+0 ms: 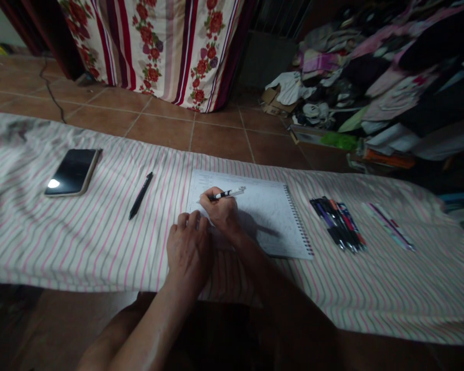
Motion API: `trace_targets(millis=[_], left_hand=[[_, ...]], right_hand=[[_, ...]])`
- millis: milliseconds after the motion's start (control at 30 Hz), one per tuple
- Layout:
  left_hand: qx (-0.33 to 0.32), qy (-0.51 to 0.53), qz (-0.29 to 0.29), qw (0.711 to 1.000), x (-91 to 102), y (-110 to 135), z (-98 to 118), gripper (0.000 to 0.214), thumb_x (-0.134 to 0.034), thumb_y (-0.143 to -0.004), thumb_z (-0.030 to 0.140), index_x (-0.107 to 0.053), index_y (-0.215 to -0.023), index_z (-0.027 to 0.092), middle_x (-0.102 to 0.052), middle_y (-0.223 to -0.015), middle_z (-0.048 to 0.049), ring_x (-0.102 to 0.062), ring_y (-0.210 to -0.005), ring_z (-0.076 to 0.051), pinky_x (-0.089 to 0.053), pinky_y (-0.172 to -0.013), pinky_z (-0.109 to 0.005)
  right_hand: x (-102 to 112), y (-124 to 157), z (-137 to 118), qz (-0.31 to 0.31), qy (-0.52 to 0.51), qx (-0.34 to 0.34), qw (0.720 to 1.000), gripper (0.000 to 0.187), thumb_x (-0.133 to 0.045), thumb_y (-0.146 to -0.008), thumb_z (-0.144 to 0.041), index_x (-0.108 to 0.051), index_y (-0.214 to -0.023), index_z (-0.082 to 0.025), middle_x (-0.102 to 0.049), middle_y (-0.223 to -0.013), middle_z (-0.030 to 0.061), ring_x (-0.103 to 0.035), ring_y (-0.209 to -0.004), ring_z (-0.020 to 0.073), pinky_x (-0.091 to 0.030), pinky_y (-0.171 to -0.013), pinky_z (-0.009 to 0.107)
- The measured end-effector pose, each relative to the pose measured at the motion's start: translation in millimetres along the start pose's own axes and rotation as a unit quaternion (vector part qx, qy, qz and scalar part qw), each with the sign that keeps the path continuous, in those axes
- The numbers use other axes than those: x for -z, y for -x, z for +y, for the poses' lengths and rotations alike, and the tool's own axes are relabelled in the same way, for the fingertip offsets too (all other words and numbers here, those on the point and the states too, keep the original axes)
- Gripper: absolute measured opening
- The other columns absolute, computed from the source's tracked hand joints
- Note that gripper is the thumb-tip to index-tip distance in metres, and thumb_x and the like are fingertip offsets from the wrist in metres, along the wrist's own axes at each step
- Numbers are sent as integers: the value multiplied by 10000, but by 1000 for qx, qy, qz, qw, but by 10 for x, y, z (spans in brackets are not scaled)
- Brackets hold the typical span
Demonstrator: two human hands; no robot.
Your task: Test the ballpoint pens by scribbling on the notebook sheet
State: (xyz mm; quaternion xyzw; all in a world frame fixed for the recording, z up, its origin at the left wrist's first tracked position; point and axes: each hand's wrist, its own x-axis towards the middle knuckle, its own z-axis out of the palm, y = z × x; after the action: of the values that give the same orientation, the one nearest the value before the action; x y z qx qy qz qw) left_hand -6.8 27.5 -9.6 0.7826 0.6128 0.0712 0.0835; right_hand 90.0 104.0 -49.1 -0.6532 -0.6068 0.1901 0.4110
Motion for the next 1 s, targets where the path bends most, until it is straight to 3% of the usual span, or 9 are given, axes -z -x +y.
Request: trace_targets(millis=[333,533,1000], left_hand=[[-17,21,-8,1000,1,33,-25,200,-403,-863,133,-578,-944,184,-578,-1063,-73,-479,-1017,-245,-447,-775,-363],[-12,0,-5,1000,26,32,-8,199,-385,-877,152,-570,-943,185,-581,-1067,-68,-480,-985,-252,-447,-748,-365],[-10,-5,6,1000,21,30,1,189,-393,-872,154,-561,-951,187,-585,-1050,-77,-481,-977,-251,-442,-737,-363]], right_hand=[[35,6,52,11,-96,-4,995,157,-486,-727,-334,-498,-624,-216,-455,-471,-57,-457,-464,114,-358,-496,220],[13,7,12,-1,-17,-2,1000,160,-506,-698,-321,-508,-588,-205,-461,-479,-47,-454,-476,107,-365,-517,216],[7,-2,6,-19,7,12,1000,146,-518,-701,-300,-523,-589,-207,-475,-483,-46,-462,-487,105,-371,-524,207]])
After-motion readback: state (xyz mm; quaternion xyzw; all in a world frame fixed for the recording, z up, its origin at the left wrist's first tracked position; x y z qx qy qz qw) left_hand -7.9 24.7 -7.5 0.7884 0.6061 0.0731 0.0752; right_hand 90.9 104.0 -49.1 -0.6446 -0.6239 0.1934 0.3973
